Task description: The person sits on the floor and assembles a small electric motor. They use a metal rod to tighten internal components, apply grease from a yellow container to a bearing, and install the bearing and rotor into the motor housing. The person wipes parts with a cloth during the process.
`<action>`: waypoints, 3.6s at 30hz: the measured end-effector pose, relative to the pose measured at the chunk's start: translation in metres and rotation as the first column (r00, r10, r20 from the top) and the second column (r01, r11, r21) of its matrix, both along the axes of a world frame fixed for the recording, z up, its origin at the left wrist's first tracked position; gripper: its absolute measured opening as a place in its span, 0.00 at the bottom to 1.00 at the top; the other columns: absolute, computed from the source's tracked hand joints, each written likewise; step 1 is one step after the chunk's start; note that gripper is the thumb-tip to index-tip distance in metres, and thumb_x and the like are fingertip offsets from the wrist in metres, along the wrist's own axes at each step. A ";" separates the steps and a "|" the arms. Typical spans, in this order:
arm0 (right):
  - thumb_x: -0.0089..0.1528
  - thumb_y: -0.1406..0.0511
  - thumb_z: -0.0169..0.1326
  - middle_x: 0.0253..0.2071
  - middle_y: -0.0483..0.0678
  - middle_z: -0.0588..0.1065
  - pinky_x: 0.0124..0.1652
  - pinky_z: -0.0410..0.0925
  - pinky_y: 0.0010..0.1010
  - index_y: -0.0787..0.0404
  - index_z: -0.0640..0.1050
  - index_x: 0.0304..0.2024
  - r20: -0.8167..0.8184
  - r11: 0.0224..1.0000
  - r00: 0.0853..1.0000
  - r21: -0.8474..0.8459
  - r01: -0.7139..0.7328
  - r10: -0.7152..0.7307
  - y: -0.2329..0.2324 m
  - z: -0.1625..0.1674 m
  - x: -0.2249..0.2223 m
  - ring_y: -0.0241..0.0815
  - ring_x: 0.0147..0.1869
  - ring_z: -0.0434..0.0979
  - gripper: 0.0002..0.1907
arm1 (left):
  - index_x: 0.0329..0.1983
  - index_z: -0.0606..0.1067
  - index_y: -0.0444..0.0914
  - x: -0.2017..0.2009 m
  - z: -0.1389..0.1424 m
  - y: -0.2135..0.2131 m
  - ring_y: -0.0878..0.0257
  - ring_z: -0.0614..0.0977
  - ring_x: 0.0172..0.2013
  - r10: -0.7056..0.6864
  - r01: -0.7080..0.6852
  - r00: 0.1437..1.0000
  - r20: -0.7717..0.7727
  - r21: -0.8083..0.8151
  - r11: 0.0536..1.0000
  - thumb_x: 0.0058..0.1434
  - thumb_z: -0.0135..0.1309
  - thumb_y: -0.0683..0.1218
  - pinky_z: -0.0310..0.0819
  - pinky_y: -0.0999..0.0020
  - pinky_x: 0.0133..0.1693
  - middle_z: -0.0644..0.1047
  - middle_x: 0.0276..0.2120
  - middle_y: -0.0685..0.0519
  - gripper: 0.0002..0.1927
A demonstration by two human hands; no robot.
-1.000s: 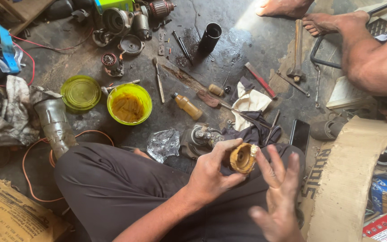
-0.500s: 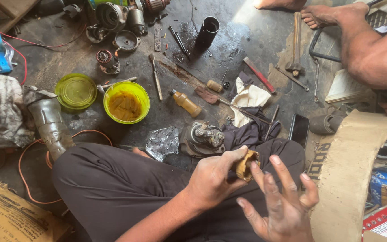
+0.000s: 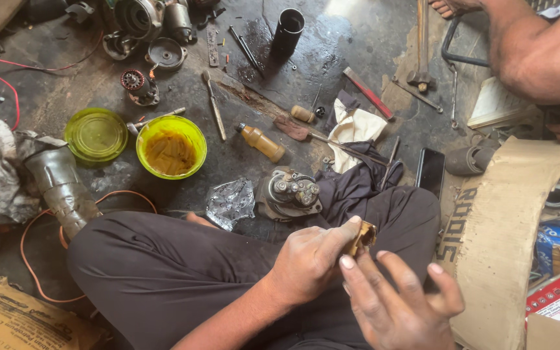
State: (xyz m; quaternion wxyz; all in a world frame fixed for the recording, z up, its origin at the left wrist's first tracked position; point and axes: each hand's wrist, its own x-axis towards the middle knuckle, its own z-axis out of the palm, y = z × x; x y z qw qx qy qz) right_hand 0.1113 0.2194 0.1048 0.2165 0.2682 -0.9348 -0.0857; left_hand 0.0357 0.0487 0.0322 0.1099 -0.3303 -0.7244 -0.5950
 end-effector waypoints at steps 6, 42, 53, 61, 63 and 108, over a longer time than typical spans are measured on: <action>0.57 0.63 0.64 0.55 0.50 0.75 0.64 0.48 0.42 0.54 0.66 0.63 0.239 0.905 0.967 -0.425 0.027 0.084 0.007 0.008 0.004 0.45 0.57 0.68 0.33 | 0.63 0.70 0.28 0.003 0.001 -0.002 0.56 0.81 0.32 -0.021 0.018 0.997 -0.071 -0.040 0.999 0.61 0.62 0.39 0.76 0.62 0.37 0.77 0.32 0.51 0.27; 0.64 0.62 0.56 0.57 0.64 0.77 0.68 0.57 0.41 0.66 0.51 0.76 0.464 0.348 0.845 -0.864 0.364 0.267 0.017 -0.009 0.009 0.45 0.62 0.67 0.43 | 0.61 0.70 0.29 -0.006 -0.001 -0.008 0.56 0.83 0.36 0.032 -0.029 0.994 -0.105 0.035 0.999 0.55 0.67 0.36 0.78 0.64 0.40 0.78 0.36 0.50 0.31; 0.63 0.65 0.54 0.56 0.61 0.78 0.62 0.62 0.35 0.68 0.54 0.73 0.553 0.314 0.813 -0.816 0.485 0.181 0.024 0.004 0.001 0.42 0.58 0.71 0.40 | 0.62 0.70 0.29 -0.008 -0.003 -0.011 0.56 0.82 0.36 0.056 -0.052 0.988 -0.141 0.030 0.998 0.55 0.66 0.35 0.78 0.63 0.41 0.77 0.35 0.50 0.30; 0.59 0.55 0.61 0.54 0.46 0.78 0.57 0.51 0.37 0.62 0.62 0.65 0.231 0.908 0.972 -0.414 0.060 0.041 0.013 0.000 -0.015 0.44 0.54 0.67 0.37 | 0.62 0.70 0.28 -0.006 -0.007 -0.010 0.54 0.82 0.35 0.040 -0.038 0.989 -0.144 0.016 0.999 0.55 0.66 0.37 0.78 0.62 0.40 0.77 0.35 0.49 0.31; 0.59 0.53 0.61 0.55 0.48 0.77 0.55 0.50 0.39 0.62 0.62 0.65 0.210 0.926 0.977 -0.375 0.048 0.034 0.005 -0.005 -0.013 0.43 0.53 0.67 0.39 | 0.62 0.68 0.28 -0.008 -0.010 -0.012 0.54 0.81 0.36 0.068 -0.062 0.974 -0.218 0.034 0.997 0.57 0.66 0.37 0.78 0.61 0.40 0.77 0.37 0.49 0.31; 0.56 0.50 0.59 0.43 0.56 0.77 0.30 0.63 0.30 0.74 0.71 0.60 0.960 0.626 0.103 -0.249 0.739 0.260 -0.233 -0.098 -0.272 0.41 0.36 0.74 0.40 | 0.64 0.64 0.48 -0.109 -0.099 -0.212 0.48 0.77 0.52 -0.186 -0.908 0.368 0.911 0.395 0.140 0.52 0.53 0.73 0.65 0.46 0.57 0.76 0.47 0.49 0.42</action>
